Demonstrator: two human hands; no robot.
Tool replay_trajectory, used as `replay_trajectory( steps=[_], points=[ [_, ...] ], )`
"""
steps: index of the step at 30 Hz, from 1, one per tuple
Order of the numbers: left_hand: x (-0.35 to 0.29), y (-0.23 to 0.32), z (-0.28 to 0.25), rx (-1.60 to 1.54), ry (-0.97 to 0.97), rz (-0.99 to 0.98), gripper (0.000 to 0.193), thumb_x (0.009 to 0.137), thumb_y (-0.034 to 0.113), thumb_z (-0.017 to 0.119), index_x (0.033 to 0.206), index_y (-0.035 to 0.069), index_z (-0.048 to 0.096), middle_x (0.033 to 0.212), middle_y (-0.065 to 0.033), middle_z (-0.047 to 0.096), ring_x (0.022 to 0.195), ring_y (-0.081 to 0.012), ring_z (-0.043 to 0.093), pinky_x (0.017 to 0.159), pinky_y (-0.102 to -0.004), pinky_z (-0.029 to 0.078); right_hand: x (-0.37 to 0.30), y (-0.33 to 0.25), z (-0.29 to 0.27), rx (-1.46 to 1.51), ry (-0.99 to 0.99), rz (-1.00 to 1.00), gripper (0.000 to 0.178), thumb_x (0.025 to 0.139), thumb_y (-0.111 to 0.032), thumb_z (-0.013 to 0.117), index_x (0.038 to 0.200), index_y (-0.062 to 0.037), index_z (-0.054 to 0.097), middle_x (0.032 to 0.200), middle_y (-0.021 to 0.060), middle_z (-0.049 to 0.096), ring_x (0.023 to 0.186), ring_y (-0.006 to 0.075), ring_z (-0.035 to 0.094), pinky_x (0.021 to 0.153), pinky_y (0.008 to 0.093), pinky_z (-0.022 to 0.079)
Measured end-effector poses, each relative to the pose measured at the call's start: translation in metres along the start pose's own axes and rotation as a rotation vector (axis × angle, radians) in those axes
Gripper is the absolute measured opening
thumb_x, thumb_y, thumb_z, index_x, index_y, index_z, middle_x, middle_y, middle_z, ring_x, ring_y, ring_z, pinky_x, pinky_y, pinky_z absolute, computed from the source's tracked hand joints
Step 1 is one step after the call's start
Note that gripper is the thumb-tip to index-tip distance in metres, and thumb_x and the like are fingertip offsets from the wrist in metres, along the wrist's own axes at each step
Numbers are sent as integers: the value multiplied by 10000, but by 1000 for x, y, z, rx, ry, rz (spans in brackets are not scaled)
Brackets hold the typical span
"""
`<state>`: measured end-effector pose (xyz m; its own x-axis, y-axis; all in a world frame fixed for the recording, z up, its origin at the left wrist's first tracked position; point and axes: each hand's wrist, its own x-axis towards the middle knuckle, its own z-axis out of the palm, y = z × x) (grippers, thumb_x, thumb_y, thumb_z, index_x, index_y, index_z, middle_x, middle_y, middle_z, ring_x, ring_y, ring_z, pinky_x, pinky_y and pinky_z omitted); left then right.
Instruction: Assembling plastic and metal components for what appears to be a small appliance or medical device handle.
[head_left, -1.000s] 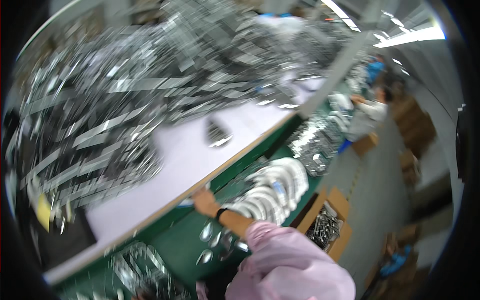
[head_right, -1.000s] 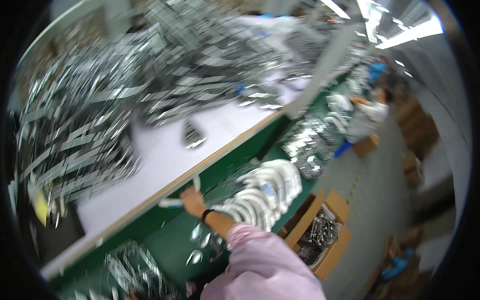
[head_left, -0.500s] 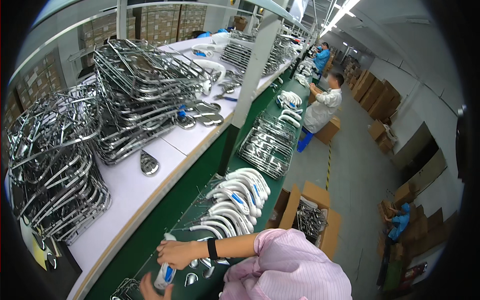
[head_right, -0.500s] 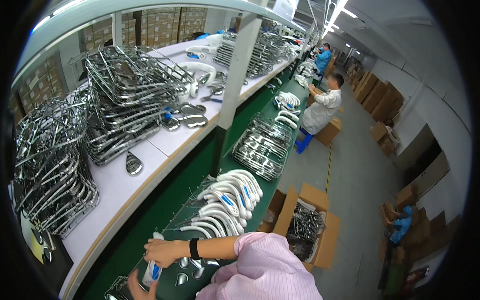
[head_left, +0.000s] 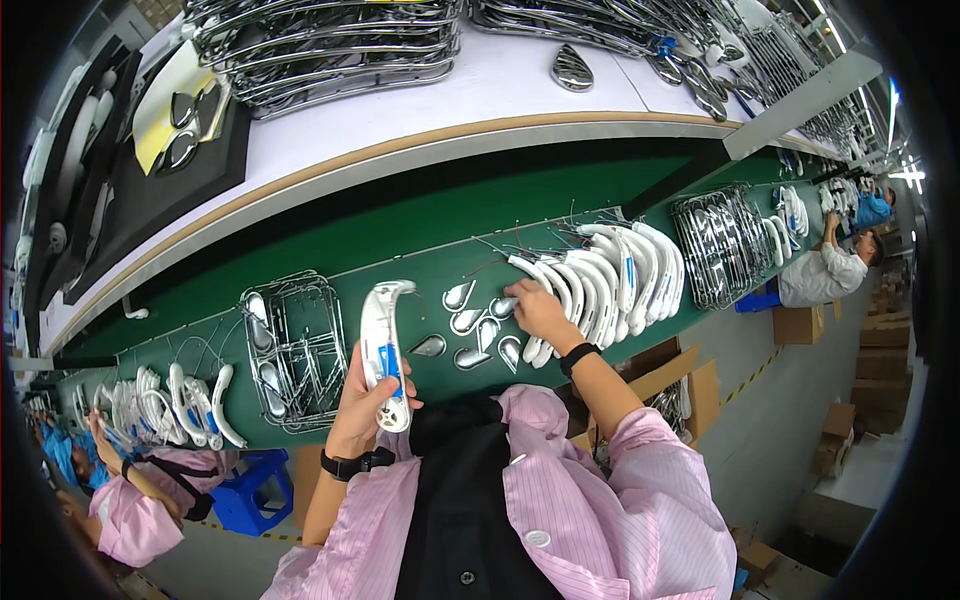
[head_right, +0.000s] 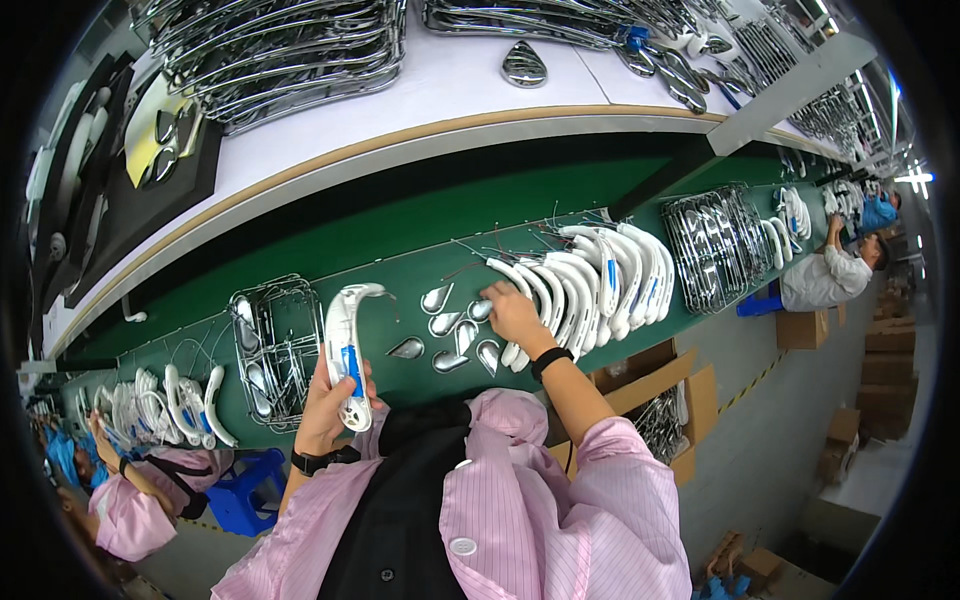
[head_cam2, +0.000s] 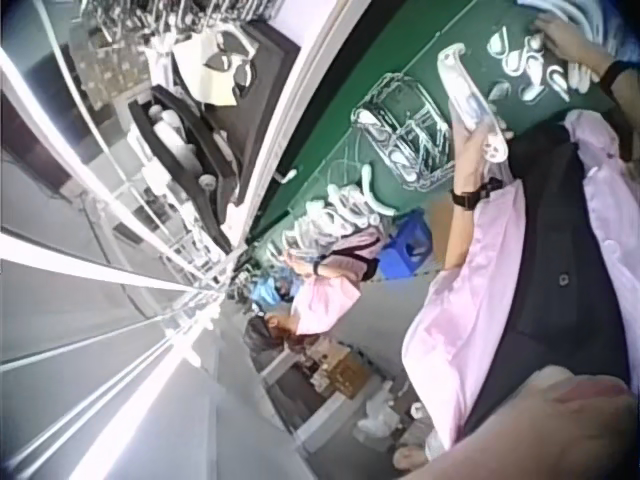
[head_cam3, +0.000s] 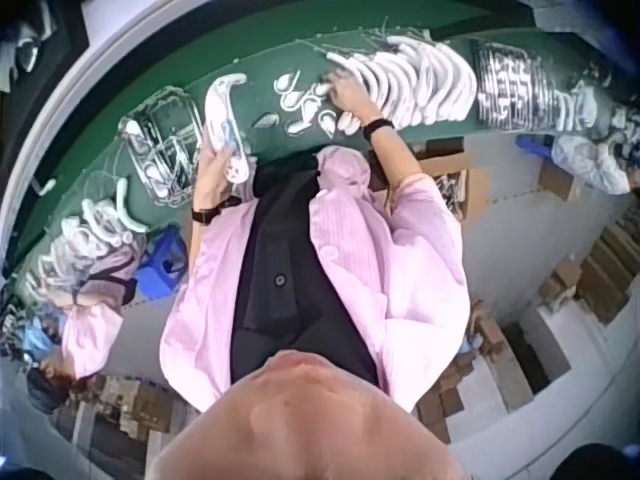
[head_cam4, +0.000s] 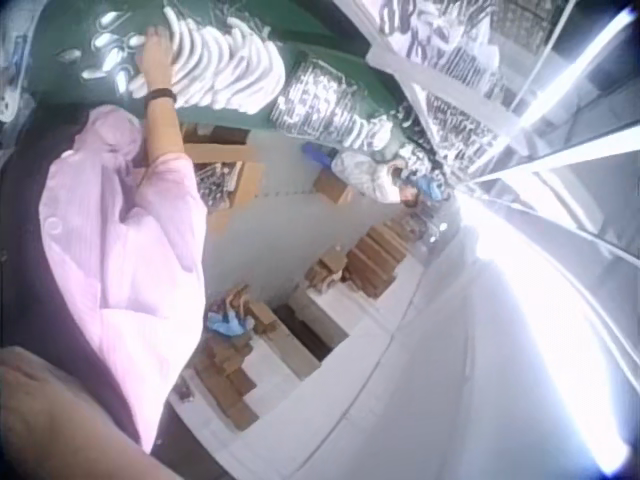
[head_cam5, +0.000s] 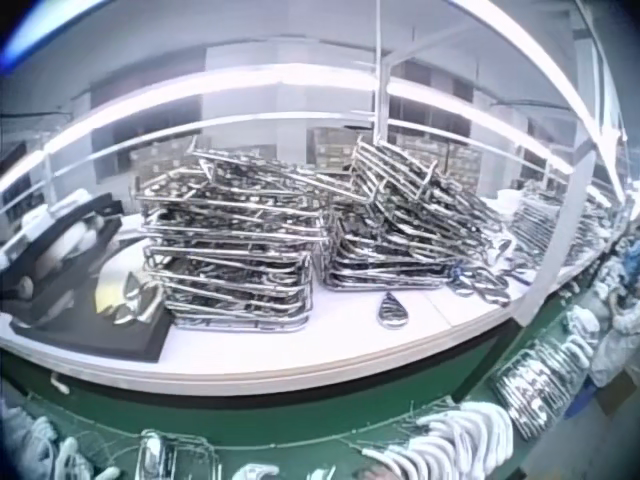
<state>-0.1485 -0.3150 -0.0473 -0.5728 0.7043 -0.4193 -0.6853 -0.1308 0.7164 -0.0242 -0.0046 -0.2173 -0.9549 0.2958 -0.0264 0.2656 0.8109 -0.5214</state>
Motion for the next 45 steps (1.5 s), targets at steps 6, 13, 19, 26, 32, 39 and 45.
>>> replay_trajectory(
  steps=[6, 13, 19, 26, 32, 39, 45],
  points=[
    [-16, -2, -4, 20, 190, 28, 470, 837, 8, 635, 1251, 72, 422, 1000, -106, 592, 735, -177, 619, 557, -331, 567, -12, 5, 29, -205, -37, -38, 390, 740, -48, 614, 1122, -121, 638, 1125, 93, 597, 1074, 279, 552, 919, 435, 446],
    [-20, -16, -25, 70, 277, 97, 448, 906, 132, 581, 1313, 76, 401, 1021, -102, 627, 765, -156, 626, 563, -292, 539, 3, -3, 56, -377, 1, -181, 195, 776, -223, 621, 947, -143, 669, 944, 59, 593, 1008, 247, 559, 879, 404, 435],
    [-1, -6, 20, 181, 396, -68, 550, 864, 145, 644, 1373, 92, 444, 1130, -110, 605, 941, -244, 606, 769, -375, 517, -8, -11, 31, -352, 119, -78, 184, 765, -197, 627, 921, -100, 642, 888, 50, 594, 947, 223, 578, 803, 350, 450],
    [12, -3, 51, 218, 360, 85, 597, 880, 32, 590, 1430, 106, 373, 1184, -164, 587, 1012, -271, 600, 856, -399, 508, -17, -96, -61, 697, 24, -54, 290, 797, -105, 685, 1046, -28, 556, 756, 89, 661, 678, 213, 646, 598, 343, 476],
    [11, -10, 41, 199, 155, -43, 498, 890, 44, 564, 1366, 32, 420, 1136, -169, 608, 1008, -272, 612, 867, -370, 506, -18, -152, -105, 1048, -294, -110, 383, 780, -123, 726, 1115, -11, 577, 760, 38, 652, 610, 71, 536, 550, 246, 414],
    [14, -28, 33, -57, 201, 251, 498, 920, 104, 553, 1378, 69, 361, 1048, -113, 613, 867, -175, 619, 710, -308, 533, -19, -190, -80, 936, 160, 163, 480, 772, -248, 764, 1119, -9, 532, 920, 112, 597, 693, 190, 625, 601, 316, 486],
    [5, -22, 40, -158, 222, 309, 556, 922, 64, 526, 1429, 58, 300, 1202, -214, 584, 1051, -280, 614, 864, -379, 528, -21, -222, -71, 641, 374, -115, 435, 843, -175, 679, 1227, 2, 575, 1068, 184, 630, 858, 298, 666, 723, 351, 548]
  ],
)
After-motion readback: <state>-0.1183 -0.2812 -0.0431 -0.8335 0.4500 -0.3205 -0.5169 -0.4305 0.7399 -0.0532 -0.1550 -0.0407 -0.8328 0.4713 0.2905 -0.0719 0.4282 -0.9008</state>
